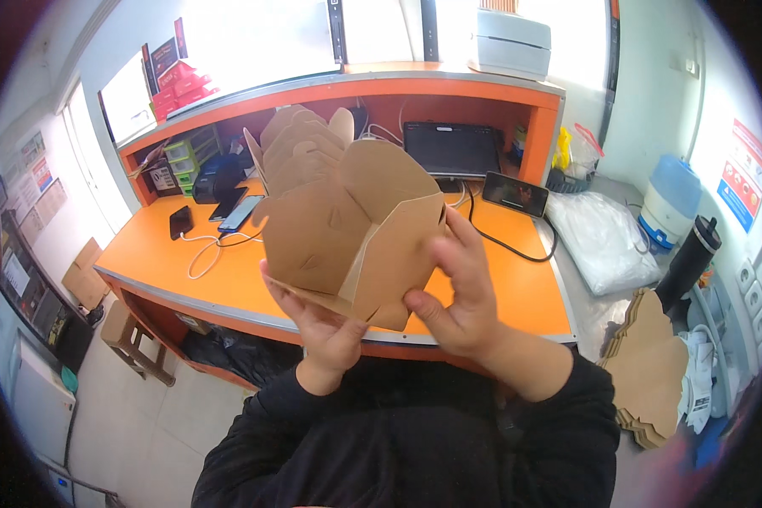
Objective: The person folds several cardboard food containers by hand on a counter and then places them on top of a heated display case.
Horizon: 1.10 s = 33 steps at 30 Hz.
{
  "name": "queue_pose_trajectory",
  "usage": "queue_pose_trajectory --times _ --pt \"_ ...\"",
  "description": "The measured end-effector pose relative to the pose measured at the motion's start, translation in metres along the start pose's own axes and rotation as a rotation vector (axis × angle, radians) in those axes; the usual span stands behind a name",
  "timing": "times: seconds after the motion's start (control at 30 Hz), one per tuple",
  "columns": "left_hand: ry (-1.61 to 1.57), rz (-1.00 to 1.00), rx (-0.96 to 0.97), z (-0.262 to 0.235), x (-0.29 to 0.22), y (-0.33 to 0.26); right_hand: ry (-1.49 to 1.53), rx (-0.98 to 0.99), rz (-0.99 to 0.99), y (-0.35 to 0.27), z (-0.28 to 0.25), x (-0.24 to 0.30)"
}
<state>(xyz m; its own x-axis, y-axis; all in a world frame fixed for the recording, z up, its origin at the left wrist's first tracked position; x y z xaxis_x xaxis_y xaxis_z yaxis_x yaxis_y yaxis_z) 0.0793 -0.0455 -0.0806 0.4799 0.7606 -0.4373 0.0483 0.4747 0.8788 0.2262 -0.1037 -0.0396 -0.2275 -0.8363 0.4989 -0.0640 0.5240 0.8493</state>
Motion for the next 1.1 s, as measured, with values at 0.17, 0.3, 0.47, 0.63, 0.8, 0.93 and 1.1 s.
queue_pose_trajectory --times 0.17,0.3,0.47,0.63,0.8,0.93,1.1 --pt "0.189 0.079 0.022 0.004 -0.007 -0.003 -0.180 0.050 -0.108 0.010 0.024 0.008" --pt "0.332 0.251 0.073 0.014 -0.014 -0.002 -0.146 -0.010 -0.232 0.028 0.029 0.016" --pt "0.404 0.296 0.180 0.032 -0.016 0.015 -0.050 -0.085 -0.283 0.041 0.021 0.018" --pt "0.573 0.361 0.267 0.047 -0.033 0.056 -0.058 -0.158 -0.358 0.077 -0.005 0.024" --pt "0.794 0.693 0.060 0.034 -0.057 0.101 0.070 -0.321 -0.253 0.108 -0.040 0.016" --pt "1.404 0.769 -0.236 -0.001 -0.060 0.166 0.361 -0.358 -0.096 0.138 -0.082 -0.002" --pt "1.266 -0.128 0.624 -0.006 -0.003 0.181 0.568 -0.268 -0.067 0.190 -0.061 -0.031"
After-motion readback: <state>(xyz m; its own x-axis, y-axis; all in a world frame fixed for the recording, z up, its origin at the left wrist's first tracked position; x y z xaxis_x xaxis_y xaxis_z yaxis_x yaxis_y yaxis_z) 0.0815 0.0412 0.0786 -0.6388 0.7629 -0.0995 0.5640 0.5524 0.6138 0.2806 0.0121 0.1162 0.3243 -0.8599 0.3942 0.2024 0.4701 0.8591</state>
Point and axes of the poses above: each hand's wrist, its own y-axis towards the middle knuckle, its own z-axis out of the palm, x = y × z, the point moved 7 cm from there along y, towards the middle knuckle, and after that the axes turned 10 degrees about y, right-handed, at the moved point
